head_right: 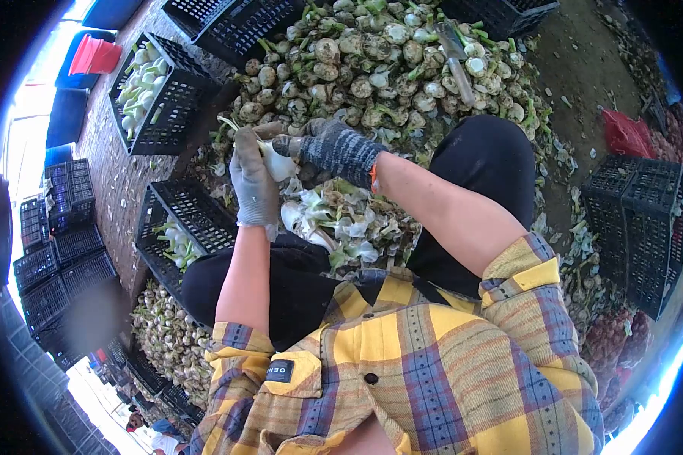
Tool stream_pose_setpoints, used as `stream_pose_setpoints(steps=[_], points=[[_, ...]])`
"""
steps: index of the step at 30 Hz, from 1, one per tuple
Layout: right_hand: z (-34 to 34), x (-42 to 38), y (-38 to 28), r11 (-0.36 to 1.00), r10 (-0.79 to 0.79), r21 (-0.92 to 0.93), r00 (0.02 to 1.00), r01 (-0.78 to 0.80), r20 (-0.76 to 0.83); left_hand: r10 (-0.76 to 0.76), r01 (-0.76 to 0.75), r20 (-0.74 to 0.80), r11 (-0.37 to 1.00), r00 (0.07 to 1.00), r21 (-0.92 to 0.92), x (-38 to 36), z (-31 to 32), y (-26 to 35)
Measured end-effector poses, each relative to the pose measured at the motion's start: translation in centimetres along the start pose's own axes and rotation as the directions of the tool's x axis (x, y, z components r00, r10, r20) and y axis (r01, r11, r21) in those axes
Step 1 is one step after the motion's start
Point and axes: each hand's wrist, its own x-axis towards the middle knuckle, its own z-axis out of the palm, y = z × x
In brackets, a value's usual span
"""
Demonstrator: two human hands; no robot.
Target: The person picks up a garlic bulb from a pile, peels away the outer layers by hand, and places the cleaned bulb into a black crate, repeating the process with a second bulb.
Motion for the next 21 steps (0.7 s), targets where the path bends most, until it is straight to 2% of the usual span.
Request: stream_pose_setpoints(steps=[1,2,5,8,10,13,14,15,17,18,20,21], points=[[0.0,-0.4,-0.2,0.999,-0.034,0.035,0.999,0.034,-0.001,-0.025,0.024,-0.010,0.997,1.000,-0.075,0.0,0.3,0.4],[0.0,-0.6,-0.2,0.995,-0.068,0.070,0.998,0.067,-0.001,-0.011,0.010,-0.008,0.998,1.000,-0.056,0.1,0.2,0.2],[-0.4,-0.7,0.0,0.997,-0.022,0.069,1.000,0.022,0.001,0.006,-0.006,-0.013,1.000,1.000,-0.030,0.2,0.1,-0.2],[-1.1,0.9,2.3,0.981,-0.153,-0.139,0.981,0.135,-0.122,-0.022,0.019,-0.044,0.998,0.999,-0.063,0.3,0.2,0.1],[-1.0,1.0,2.3,0.959,-0.186,-0.243,0.970,0.145,-0.155,0.003,-0.006,-0.067,0.999,0.998,-0.048,0.6,0.3,-0.2],[-0.9,0.9,2.1,0.923,-0.229,-0.347,0.961,0.164,-0.155,0.013,-0.030,-0.183,0.995,0.983,-0.090,1.0,1.2,-1.8],[-0.9,0.8,2.0,0.938,-0.217,-0.308,0.961,0.157,-0.172,0.009,-0.037,-0.236,0.993,0.972,-0.115,1.0,1.4,-2.4],[-0.6,0.5,1.5,0.952,-0.204,-0.269,0.960,0.150,-0.189,-0.218,0.200,-0.206,0.974,0.954,-0.103,0.9,1.0,-1.4],[0.3,-0.3,0.6,0.993,-0.115,-0.039,0.958,0.108,-0.262,-0.352,0.302,-0.094,0.890,0.931,-0.343,1.4,0.3,-1.3],[0.3,-0.2,0.7,0.992,-0.129,-0.044,0.957,0.122,-0.258,-0.404,0.350,-0.026,0.821,0.914,-0.451,1.5,0.1,-1.0],[0.2,0.0,0.8,0.987,-0.159,-0.057,0.956,0.150,-0.248,-0.460,0.362,-0.019,0.723,0.888,-0.588,1.5,0.4,-0.6],[0.5,-1.0,0.1,0.989,-0.143,0.005,0.963,0.148,-0.227,-0.475,0.368,0.012,0.666,0.880,-0.649,1.8,0.2,-0.7]])
